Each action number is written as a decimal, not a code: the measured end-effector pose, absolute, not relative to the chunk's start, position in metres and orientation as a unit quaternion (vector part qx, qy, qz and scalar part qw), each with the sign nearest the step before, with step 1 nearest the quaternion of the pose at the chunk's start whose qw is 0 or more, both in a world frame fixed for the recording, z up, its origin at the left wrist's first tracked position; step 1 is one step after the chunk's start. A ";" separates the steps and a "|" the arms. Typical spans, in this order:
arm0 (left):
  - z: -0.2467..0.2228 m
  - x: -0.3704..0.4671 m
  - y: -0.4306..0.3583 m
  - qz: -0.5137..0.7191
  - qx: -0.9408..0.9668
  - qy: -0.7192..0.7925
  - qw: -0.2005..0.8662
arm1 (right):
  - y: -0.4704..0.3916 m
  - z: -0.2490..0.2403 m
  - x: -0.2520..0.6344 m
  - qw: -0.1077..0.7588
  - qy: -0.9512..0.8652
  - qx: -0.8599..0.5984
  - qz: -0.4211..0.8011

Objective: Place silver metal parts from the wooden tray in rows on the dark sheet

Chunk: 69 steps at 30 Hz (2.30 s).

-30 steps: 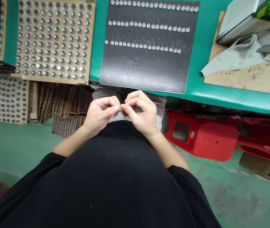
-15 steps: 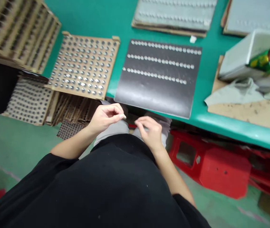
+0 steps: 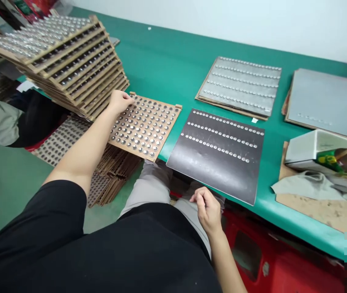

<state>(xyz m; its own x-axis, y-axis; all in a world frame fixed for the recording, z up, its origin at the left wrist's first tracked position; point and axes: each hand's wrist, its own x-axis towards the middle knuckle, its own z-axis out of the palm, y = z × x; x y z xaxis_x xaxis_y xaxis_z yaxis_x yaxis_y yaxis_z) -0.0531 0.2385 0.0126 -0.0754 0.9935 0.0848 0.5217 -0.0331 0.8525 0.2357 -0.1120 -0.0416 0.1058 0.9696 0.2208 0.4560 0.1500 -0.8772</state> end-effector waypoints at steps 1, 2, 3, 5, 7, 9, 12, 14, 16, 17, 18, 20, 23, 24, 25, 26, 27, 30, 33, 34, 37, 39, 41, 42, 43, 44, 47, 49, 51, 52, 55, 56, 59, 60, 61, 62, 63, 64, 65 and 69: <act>0.012 -0.052 0.242 0.363 0.611 0.639 0.295 | -0.111 -0.043 0.234 0.460 -0.609 -0.576 0.294; 0.012 -0.051 0.244 0.335 0.615 0.659 0.276 | -0.111 -0.044 0.233 0.464 -0.611 -0.565 0.304; 0.012 -0.049 0.245 0.307 0.619 0.678 0.250 | -0.111 -0.045 0.232 0.467 -0.613 -0.556 0.312; 0.017 -0.047 0.245 0.279 0.632 0.693 0.204 | -0.112 -0.043 0.231 0.470 -0.615 -0.550 0.315; 0.024 -0.044 0.242 0.287 0.644 0.684 0.187 | -0.114 -0.036 0.233 0.487 -0.607 -0.551 0.299; 0.034 -0.039 0.230 0.317 0.652 0.661 0.193 | -0.113 -0.027 0.242 0.518 -0.606 -0.545 0.260; 0.043 -0.027 0.192 0.420 0.657 0.583 0.227 | -0.102 -0.015 0.271 0.544 -0.610 -0.554 0.157; 0.044 -0.015 0.153 0.455 0.664 0.510 0.303 | -0.088 -0.012 0.298 0.528 -0.560 -0.632 0.091; 0.041 -0.001 0.108 0.446 0.676 0.442 0.385 | -0.071 -0.012 0.324 0.517 -0.473 -0.710 0.063; 0.039 0.007 0.085 0.427 0.680 0.417 0.426 | -0.062 -0.014 0.335 0.508 -0.436 -0.740 0.065; 0.036 0.015 0.064 0.405 0.682 0.395 0.464 | -0.054 -0.016 0.344 0.497 -0.408 -0.763 0.071; 0.030 0.031 0.029 0.343 0.691 0.356 0.527 | -0.039 -0.021 0.355 0.460 -0.387 -0.796 0.074; 0.024 0.051 -0.002 0.280 0.686 0.333 0.584 | -0.024 -0.028 0.362 0.411 -0.414 -0.811 0.042; 0.022 0.056 -0.008 0.269 0.679 0.335 0.596 | -0.021 -0.030 0.364 0.406 -0.424 -0.809 0.029; 0.021 0.059 -0.013 0.262 0.671 0.337 0.606 | -0.018 -0.031 0.367 0.409 -0.432 -0.804 0.021; 0.020 0.062 -0.016 0.257 0.663 0.340 0.616 | -0.017 -0.032 0.370 0.416 -0.436 -0.798 0.019; 0.019 0.064 -0.019 0.253 0.655 0.342 0.624 | -0.017 -0.032 0.372 0.423 -0.438 -0.793 0.021; 0.015 0.068 -0.027 0.256 0.627 0.346 0.649 | -0.026 -0.024 0.365 0.449 -0.450 -0.771 0.040; 0.010 0.071 -0.033 0.274 0.583 0.343 0.683 | -0.050 -0.006 0.328 0.523 -0.508 -0.682 0.062; 0.009 0.071 -0.035 0.280 0.563 0.342 0.699 | -0.059 0.000 0.311 0.544 -0.532 -0.645 0.071; 0.006 0.074 -0.038 0.298 0.491 0.343 0.743 | -0.083 0.011 0.261 0.584 -0.579 -0.561 0.099; 0.006 0.076 -0.039 0.317 0.453 0.339 0.761 | -0.092 0.011 0.238 0.600 -0.587 -0.531 0.114; 0.008 0.076 -0.040 0.337 0.436 0.330 0.766 | -0.096 0.008 0.224 0.610 -0.586 -0.520 0.121; 0.009 0.076 -0.041 0.343 0.435 0.323 0.767 | -0.096 0.006 0.220 0.613 -0.586 -0.516 0.122; 0.010 0.076 -0.041 0.348 0.435 0.317 0.767 | -0.096 0.004 0.218 0.614 -0.586 -0.514 0.123; 0.011 0.075 -0.042 0.350 0.437 0.314 0.767 | -0.096 0.002 0.216 0.614 -0.587 -0.512 0.124; 0.014 0.073 -0.042 0.349 0.439 0.316 0.765 | -0.096 0.001 0.213 0.613 -0.594 -0.507 0.123; 0.015 0.072 -0.042 0.348 0.436 0.320 0.765 | -0.096 0.001 0.213 0.612 -0.598 -0.503 0.119; 0.015 0.071 -0.042 0.347 0.434 0.324 0.766 | -0.097 0.000 0.212 0.617 -0.599 -0.496 0.120; 0.015 0.071 -0.043 0.347 0.431 0.325 0.767 | -0.097 -0.001 0.211 0.619 -0.598 -0.493 0.127; 0.013 0.071 -0.045 0.350 0.420 0.333 0.768 | -0.100 -0.005 0.208 0.625 -0.576 -0.496 0.176; 0.012 0.072 -0.045 0.354 0.417 0.336 0.767 | -0.101 -0.007 0.207 0.630 -0.554 -0.506 0.200; 0.008 0.073 -0.047 0.375 0.420 0.343 0.752 | -0.106 -0.011 0.207 0.652 -0.455 -0.539 0.280; 0.007 0.073 -0.047 0.385 0.427 0.345 0.741 | -0.107 -0.010 0.208 0.648 -0.435 -0.542 0.310; 0.006 0.072 -0.047 0.396 0.439 0.347 0.728 | -0.108 -0.009 0.210 0.635 -0.433 -0.542 0.340; 0.005 0.072 -0.047 0.405 0.454 0.347 0.714 | -0.109 -0.007 0.212 0.613 -0.446 -0.538 0.369; 0.004 0.072 -0.047 0.411 0.470 0.346 0.700 | -0.109 -0.004 0.215 0.589 -0.465 -0.531 0.392; 0.003 0.072 -0.047 0.413 0.487 0.344 0.688 | -0.109 0.000 0.216 0.572 -0.481 -0.525 0.407; 0.003 0.071 -0.047 0.410 0.503 0.341 0.680 | -0.109 0.003 0.218 0.567 -0.489 -0.521 0.410; 0.004 0.072 -0.050 0.373 0.532 0.330 0.685 | -0.106 0.006 0.218 0.590 -0.451 -0.579 0.336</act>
<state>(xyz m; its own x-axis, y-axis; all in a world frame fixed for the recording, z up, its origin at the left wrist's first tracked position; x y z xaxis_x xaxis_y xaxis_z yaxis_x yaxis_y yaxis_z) 0.0716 -0.0498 0.0042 0.5041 0.8618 -0.0561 -0.1599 0.1570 0.9746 0.2176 -0.1063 0.0062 0.3662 0.9196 0.1426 0.1260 0.1028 -0.9867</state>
